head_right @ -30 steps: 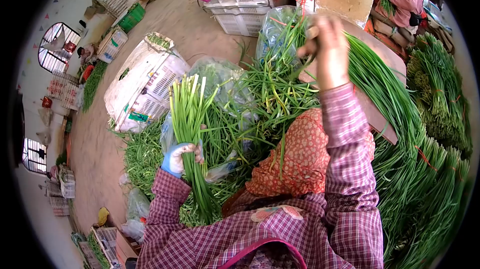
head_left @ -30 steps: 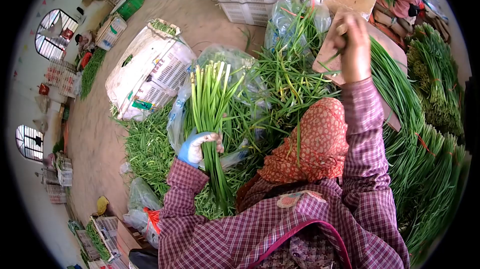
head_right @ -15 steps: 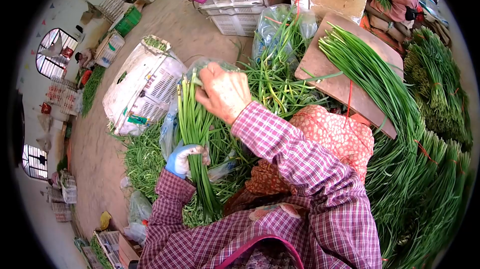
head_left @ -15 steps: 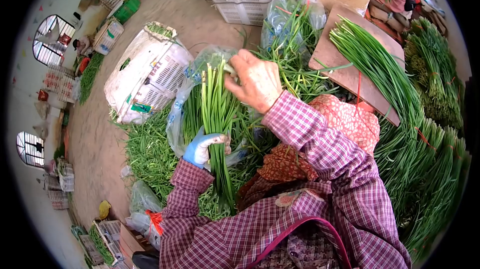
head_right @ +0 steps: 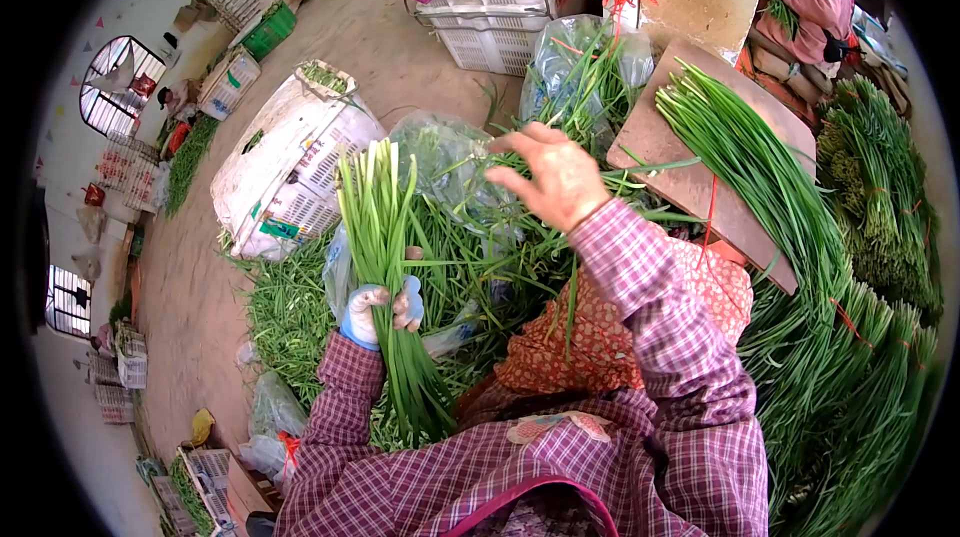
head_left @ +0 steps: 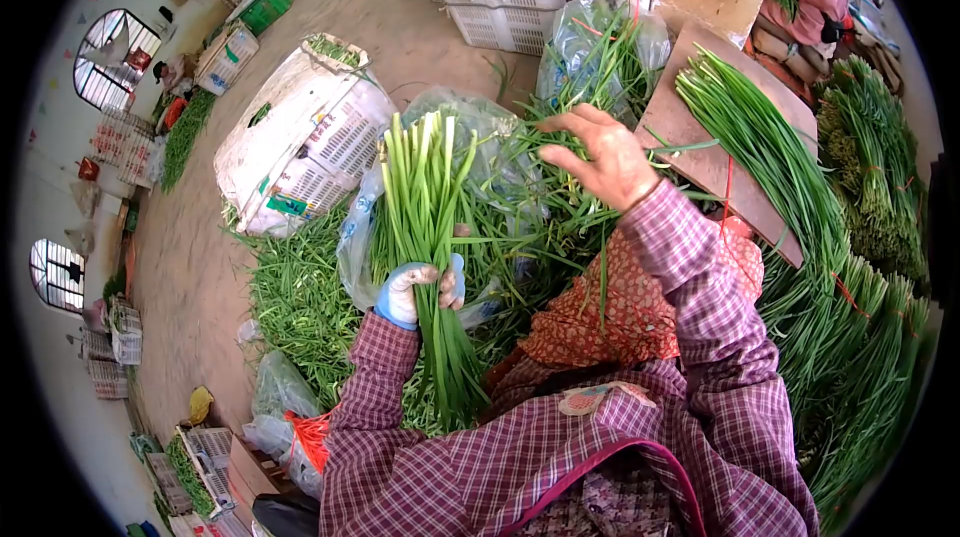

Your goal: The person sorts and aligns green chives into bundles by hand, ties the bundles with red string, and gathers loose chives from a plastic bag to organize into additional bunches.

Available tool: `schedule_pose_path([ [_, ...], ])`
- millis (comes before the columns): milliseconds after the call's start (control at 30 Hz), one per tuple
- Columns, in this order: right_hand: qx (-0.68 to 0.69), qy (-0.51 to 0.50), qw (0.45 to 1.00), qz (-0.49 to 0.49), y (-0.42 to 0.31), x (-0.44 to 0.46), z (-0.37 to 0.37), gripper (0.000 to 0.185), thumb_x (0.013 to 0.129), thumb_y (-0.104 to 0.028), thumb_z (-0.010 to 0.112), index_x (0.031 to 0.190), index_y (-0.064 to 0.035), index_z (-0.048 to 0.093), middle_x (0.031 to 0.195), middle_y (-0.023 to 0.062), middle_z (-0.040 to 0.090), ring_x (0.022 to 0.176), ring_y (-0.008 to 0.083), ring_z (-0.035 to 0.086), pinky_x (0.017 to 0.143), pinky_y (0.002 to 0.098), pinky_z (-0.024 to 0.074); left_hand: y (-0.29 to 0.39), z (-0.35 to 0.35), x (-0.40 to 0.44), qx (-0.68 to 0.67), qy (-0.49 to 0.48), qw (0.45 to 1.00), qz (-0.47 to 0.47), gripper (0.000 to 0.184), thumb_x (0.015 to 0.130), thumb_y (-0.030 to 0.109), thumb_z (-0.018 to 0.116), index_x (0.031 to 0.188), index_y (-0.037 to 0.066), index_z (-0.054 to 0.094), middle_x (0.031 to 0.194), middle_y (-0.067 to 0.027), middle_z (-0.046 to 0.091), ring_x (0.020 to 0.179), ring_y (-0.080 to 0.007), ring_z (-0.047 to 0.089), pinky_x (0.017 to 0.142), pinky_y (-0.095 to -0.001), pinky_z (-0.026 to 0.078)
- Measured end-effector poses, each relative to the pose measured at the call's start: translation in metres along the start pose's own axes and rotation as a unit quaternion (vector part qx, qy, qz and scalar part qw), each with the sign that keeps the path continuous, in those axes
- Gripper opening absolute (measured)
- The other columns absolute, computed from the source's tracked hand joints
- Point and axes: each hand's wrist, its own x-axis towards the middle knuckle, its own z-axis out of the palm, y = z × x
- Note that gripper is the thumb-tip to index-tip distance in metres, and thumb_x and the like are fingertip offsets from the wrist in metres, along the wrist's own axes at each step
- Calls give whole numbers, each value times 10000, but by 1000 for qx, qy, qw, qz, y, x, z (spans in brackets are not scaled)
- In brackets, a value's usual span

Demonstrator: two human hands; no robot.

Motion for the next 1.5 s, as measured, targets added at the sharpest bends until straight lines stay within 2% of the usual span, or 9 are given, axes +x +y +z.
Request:
schedule_pose_path([
  [567,-9,255,961,-111,-39,47,-6,159,763,-160,668,895,-76,639,879,86,584,831,262,568,767,395,456,-4,4,-6,26,83,994,-58,791,672,190,694,1361,-26,371,696,-82,548,505,-205,541,536,-370,492],
  [633,8,331,942,-64,-16,50,-43,121,786,-109,674,896,-68,644,883,91,642,824,252,628,752,360,507,-5,-15,-13,2,106,992,-63,788,670,187,699,1351,-42,376,719,-98,575,492,-206,547,522,-369,503],
  [700,-32,367,930,-1,13,44,-81,109,850,-144,656,923,-62,652,893,94,689,793,206,659,711,318,525,-1,-26,-14,2,5,1000,-2,425,745,198,645,1078,-61,597,771,-114,588,620,-215,571,603,-400,504],
  [733,-40,372,925,65,43,39,-97,140,888,-185,630,951,-62,657,894,92,691,776,197,660,703,321,535,-6,-33,-19,-11,106,994,15,749,701,207,699,1336,-45,390,705,-82,588,477,-195,538,508,-370,508],
  [800,22,404,910,94,79,25,-123,185,924,-225,590,976,-57,644,912,114,696,800,199,671,706,319,541,4,-34,-20,34,76,995,55,705,730,236,695,1318,-37,418,681,-52,558,469,-173,518,486,-357,486],
  [1033,-377,80,920,78,90,-26,-77,278,839,-389,656,926,-124,642,807,63,665,674,186,654,558,327,536,12,-23,-19,30,98,987,123,695,761,254,671,1344,-18,408,655,-34,524,473,-142,472,467,-310,437],
  [1167,10,-39,998,50,23,-7,-11,823,804,-658,560,1306,-11,474,1220,197,586,1124,327,570,960,432,450,15,6,1,57,74,989,111,647,760,241,649,1308,-25,432,644,-23,515,447,-131,448,445,-306,432],
  [1267,291,-159,941,72,-22,25,4,1013,798,-681,551,1436,37,231,1400,202,439,1279,325,443,1090,411,336,10,24,30,21,7,994,103,631,766,254,649,1306,3,442,671,-13,517,473,-126,457,468,-305,422],
  [1500,576,-286,757,115,-26,48,11,740,845,-449,658,1374,-10,384,1311,197,528,1218,283,506,1057,426,380,-49,81,91,-120,-199,972,46,425,810,349,657,1076,22,604,847,-67,618,725,-207,617,698,-396,525],
])
